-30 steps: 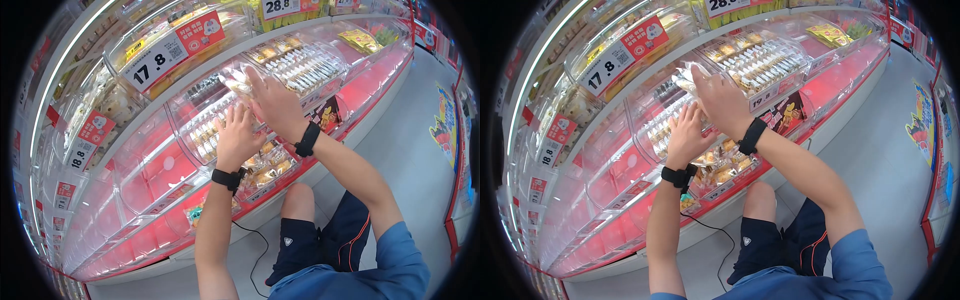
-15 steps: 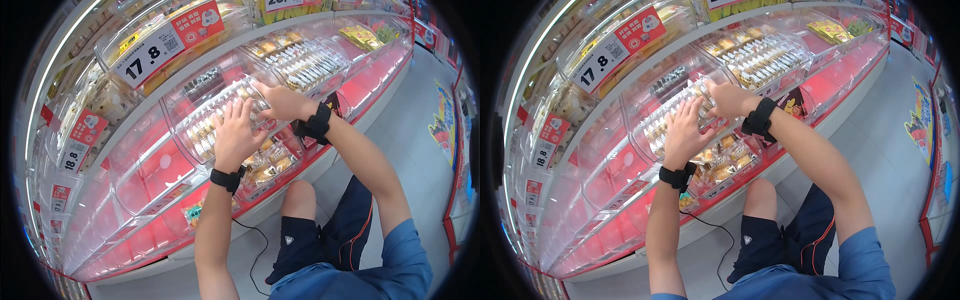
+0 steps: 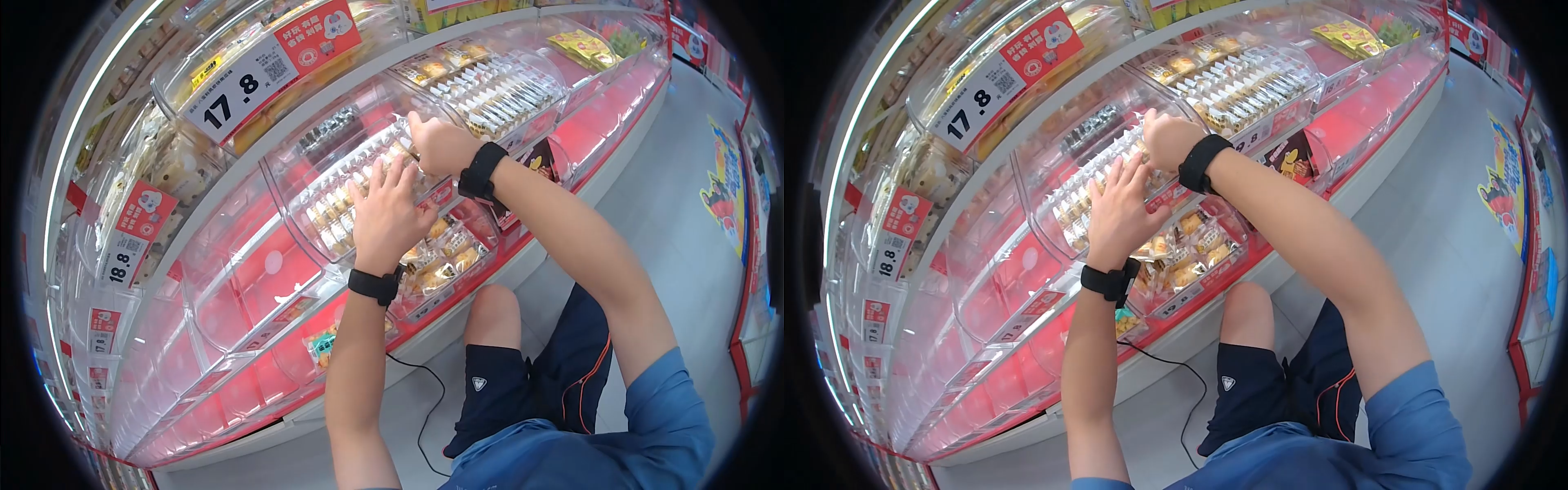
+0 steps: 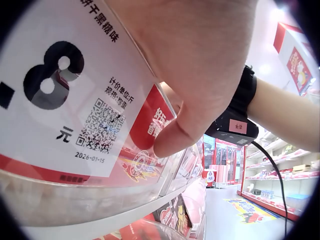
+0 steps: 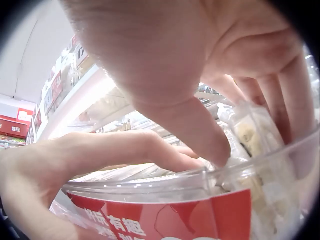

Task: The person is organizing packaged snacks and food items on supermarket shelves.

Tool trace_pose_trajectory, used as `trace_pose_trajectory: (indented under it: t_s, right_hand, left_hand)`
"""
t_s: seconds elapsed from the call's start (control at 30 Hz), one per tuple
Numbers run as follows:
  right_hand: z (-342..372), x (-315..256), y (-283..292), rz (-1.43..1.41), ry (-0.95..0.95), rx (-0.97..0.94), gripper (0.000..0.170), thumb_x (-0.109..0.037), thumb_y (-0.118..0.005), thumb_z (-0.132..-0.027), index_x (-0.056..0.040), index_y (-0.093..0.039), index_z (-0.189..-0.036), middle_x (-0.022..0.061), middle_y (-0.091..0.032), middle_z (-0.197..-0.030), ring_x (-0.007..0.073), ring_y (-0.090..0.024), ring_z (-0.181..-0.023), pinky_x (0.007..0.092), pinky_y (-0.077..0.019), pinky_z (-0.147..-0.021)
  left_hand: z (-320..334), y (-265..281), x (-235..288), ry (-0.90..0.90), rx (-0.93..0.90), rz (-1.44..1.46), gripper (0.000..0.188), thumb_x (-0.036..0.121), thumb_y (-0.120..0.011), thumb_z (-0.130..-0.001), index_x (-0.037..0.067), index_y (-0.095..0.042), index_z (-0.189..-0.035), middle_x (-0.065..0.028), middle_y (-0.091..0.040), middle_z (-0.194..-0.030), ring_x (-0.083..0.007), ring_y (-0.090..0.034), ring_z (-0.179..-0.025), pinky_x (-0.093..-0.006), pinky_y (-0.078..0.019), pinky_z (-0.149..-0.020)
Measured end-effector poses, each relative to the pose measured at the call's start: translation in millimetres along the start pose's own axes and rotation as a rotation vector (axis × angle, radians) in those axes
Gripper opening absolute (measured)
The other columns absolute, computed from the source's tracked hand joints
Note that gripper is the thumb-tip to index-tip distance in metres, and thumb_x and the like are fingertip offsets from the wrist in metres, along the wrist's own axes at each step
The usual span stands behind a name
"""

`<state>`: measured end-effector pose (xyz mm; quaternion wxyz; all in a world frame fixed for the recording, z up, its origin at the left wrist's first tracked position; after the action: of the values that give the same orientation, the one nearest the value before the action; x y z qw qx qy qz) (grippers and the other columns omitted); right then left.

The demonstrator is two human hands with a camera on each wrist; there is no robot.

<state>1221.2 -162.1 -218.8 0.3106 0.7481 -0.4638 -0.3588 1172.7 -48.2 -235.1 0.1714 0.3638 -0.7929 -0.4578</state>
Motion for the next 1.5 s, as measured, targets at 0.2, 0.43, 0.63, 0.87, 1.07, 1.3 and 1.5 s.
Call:
trace_pose_trajectory:
  t_s: [0.2, 0.43, 0.63, 0.87, 1.07, 1.3, 1.5]
  right_hand:
    - [-0.4, -3.2, 7.5, 0.006, -0.006, 0.019, 0.062, -0.014, -0.068, -0.071, 0.0104, -0.039, -0.120, 0.0292, -0.062, -0.079, 0.0433, -0.063, -0.081, 0.0459, -0.0516, -0.067]
    - [5.1, -8.3, 44.4, 0.034, -0.036, -0.023, 0.072, -0.016, -0.070, -0.068, 0.0050, -0.039, -0.129, 0.0265, -0.063, -0.085, 0.0410, -0.063, -0.082, 0.0448, -0.0507, -0.071]
    - [-1.8, -2.4, 40.9, 0.022, -0.028, -0.064, 0.075, -0.019, -0.071, -0.066, 0.0052, -0.040, -0.131, 0.0267, -0.063, -0.090, 0.0390, -0.063, -0.080, 0.0425, -0.0504, -0.072]
    - [1.4, -7.7, 40.2, 0.065, 0.098, 0.029, 0.074, -0.019, -0.070, -0.066, 0.0039, -0.041, -0.131, 0.0245, -0.063, -0.087, 0.0385, -0.063, -0.076, 0.0429, -0.0502, -0.070]
    - [29.8, -34.6, 54.2, 0.276, 0.118, 0.200, 0.051, -0.011, -0.065, -0.073, -0.0007, -0.050, -0.121, 0.0157, -0.061, -0.099, 0.0336, -0.060, -0.087, 0.0425, -0.0504, -0.069]
    - [59.1, -14.0, 18.7, 0.195, 0.195, -0.009, 0.023, -0.005, -0.055, -0.080, 0.0043, -0.057, -0.101, 0.0143, -0.060, -0.098, 0.0303, -0.059, -0.093, 0.0385, -0.0480, -0.079]
    - [44.9, -25.4, 24.5, 0.269, 0.351, 0.196, 0.016, -0.005, -0.049, -0.082, 0.0051, -0.056, -0.092, 0.0192, -0.059, -0.092, 0.0331, -0.059, -0.090, 0.0399, -0.0480, -0.080]
  left_hand:
    - [-0.5, -1.3, -2.6, 0.044, -0.082, -0.010, 0.064, 0.035, -0.067, -0.073, 0.012, -0.049, -0.130, -0.0087, -0.043, -0.143, -0.0327, -0.034, -0.135, -0.0646, -0.0262, -0.104]
    - [2.5, -3.4, -5.6, 0.030, -0.031, -0.031, 0.062, 0.038, -0.067, -0.074, 0.011, -0.052, -0.127, -0.0083, -0.046, -0.140, -0.0322, -0.038, -0.133, -0.0635, -0.0273, -0.103]
    - [3.4, -3.5, -7.0, 0.029, -0.010, -0.020, 0.061, 0.038, -0.067, -0.074, 0.010, -0.053, -0.126, -0.0087, -0.046, -0.140, -0.0320, -0.038, -0.133, -0.0632, -0.0275, -0.103]
    - [2.1, -3.9, -6.1, 0.031, -0.018, 0.000, 0.061, 0.038, -0.066, -0.074, 0.010, -0.053, -0.127, -0.0086, -0.046, -0.140, -0.0313, -0.037, -0.134, -0.0648, -0.0264, -0.103]
    - [2.6, -0.8, -4.5, 0.018, -0.037, -0.034, 0.061, 0.040, -0.068, -0.074, 0.012, -0.054, -0.126, -0.0084, -0.044, -0.141, -0.0338, -0.036, -0.134, -0.0654, -0.0246, -0.104]
    - [2.5, -0.6, -3.5, 0.021, -0.054, 0.029, 0.062, 0.034, -0.065, -0.074, 0.016, -0.051, -0.131, -0.0093, -0.044, -0.142, -0.0346, -0.034, -0.135, -0.0621, -0.0235, -0.107]
    - [1.7, 3.3, -2.2, 0.018, 0.004, 0.084, 0.063, 0.029, -0.062, -0.072, 0.014, -0.050, -0.132, -0.0119, -0.045, -0.141, -0.0345, -0.036, -0.133, -0.0616, -0.0236, -0.107]
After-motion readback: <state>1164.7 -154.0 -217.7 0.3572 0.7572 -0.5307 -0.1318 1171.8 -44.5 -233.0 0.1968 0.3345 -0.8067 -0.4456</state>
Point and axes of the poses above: each hand's wrist, its own z-axis away from the middle knuckle, its own y-axis out of the back of the hand, x = y × z, the point moved 7 cm from there along -z, towards the middle knuckle
